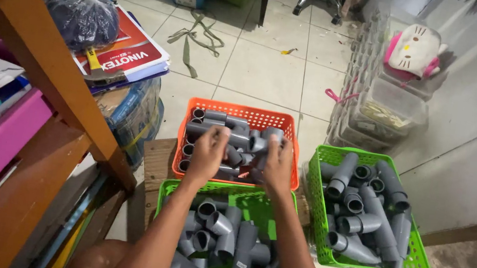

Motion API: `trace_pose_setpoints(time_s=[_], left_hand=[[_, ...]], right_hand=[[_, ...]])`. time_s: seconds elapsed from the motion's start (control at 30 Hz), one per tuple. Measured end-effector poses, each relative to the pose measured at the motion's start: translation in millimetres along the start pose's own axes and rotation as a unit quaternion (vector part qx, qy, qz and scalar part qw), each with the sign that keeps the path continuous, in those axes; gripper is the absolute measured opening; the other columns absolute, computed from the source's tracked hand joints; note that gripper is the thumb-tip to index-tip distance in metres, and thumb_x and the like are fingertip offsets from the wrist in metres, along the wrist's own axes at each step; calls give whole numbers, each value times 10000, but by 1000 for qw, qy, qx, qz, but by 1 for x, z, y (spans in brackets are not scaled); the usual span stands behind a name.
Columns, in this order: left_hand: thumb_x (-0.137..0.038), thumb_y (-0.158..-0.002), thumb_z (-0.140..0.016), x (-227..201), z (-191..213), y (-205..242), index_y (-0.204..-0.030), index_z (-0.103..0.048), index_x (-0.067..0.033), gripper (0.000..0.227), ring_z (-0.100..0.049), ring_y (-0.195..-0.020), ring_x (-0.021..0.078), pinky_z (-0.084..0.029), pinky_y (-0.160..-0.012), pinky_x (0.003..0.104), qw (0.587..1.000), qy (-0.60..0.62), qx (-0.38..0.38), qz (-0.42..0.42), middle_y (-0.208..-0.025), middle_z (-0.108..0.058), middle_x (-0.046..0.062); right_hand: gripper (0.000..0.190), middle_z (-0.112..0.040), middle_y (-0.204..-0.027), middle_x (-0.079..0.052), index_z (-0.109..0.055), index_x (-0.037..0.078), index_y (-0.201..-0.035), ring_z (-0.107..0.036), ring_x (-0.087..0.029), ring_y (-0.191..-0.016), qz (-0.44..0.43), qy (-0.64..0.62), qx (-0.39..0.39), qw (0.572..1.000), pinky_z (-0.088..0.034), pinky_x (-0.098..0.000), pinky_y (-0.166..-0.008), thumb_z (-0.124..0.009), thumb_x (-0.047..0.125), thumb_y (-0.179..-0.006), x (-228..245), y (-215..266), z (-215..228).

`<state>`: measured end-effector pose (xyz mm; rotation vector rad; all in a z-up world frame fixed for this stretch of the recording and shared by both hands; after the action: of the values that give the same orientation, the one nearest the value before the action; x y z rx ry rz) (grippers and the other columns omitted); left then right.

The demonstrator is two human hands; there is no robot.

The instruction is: Sorting various PVC pipe fittings into different baskets based on their type

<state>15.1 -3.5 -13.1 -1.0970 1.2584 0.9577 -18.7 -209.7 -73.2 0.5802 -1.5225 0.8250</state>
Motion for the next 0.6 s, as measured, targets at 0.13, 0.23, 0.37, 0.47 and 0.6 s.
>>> trace_pose_setpoints(time_s=[0.13,0.23,0.37,0.47,0.6], left_hand=[[-411,-1053,-529,-14,7,3,-1012,-693,-99,354,-631,-609,150,-550,-631,284,998,43,-38,-7,-674,-650,65],[-450,-1059,-498,-19,4,6,-1188,-785,-185,411,-656,-1159,264,-488,-1031,399,997,-33,34,-53,-1189,-711,124],[-475,-1064,-441,-16,6,3,-1246,-750,-151,483,-602,-1240,318,-488,-1041,436,999,-29,28,-34,-1265,-653,157],[-508,-1086,-375,-28,5,8,-1292,-707,-76,582,-613,-1220,383,-547,-976,485,1000,6,21,5,-1277,-659,237],[-551,-1075,-327,-30,7,8,-1280,-715,-101,628,-640,-1168,319,-574,-922,434,999,28,24,27,-1255,-692,194]], right_hand=[[456,-603,-1059,-201,-450,66,-1371,-611,-305,-713,-109,-164,-70,978,-566,-402,-444,-523,396,-1064,90,46,-19],[493,-587,-1142,-211,-410,163,-1464,-649,-308,-691,-133,-156,-67,976,-616,-413,-474,-527,400,-1048,74,36,-15],[528,-635,-1154,-216,-496,152,-1450,-694,-346,-754,-149,-244,-23,958,-626,-429,-548,-482,488,-1043,71,37,-10],[694,-695,-1150,-229,-596,72,-1374,-721,-350,-899,-148,-334,61,929,-629,-442,-695,-375,630,-1026,56,30,-2],[1060,-700,-762,-335,-744,-53,-1054,-731,-396,-641,-142,-327,143,923,-607,-471,-622,-151,818,-943,97,50,1]])
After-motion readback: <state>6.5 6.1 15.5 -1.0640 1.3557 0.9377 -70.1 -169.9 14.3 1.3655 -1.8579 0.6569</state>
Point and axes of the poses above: each hand's wrist, its own y-axis away from the middle knuckle, its own z-axis out of the back of the hand, x = y × z, the point moved 1 cm from there along -y, towards the middle knuckle
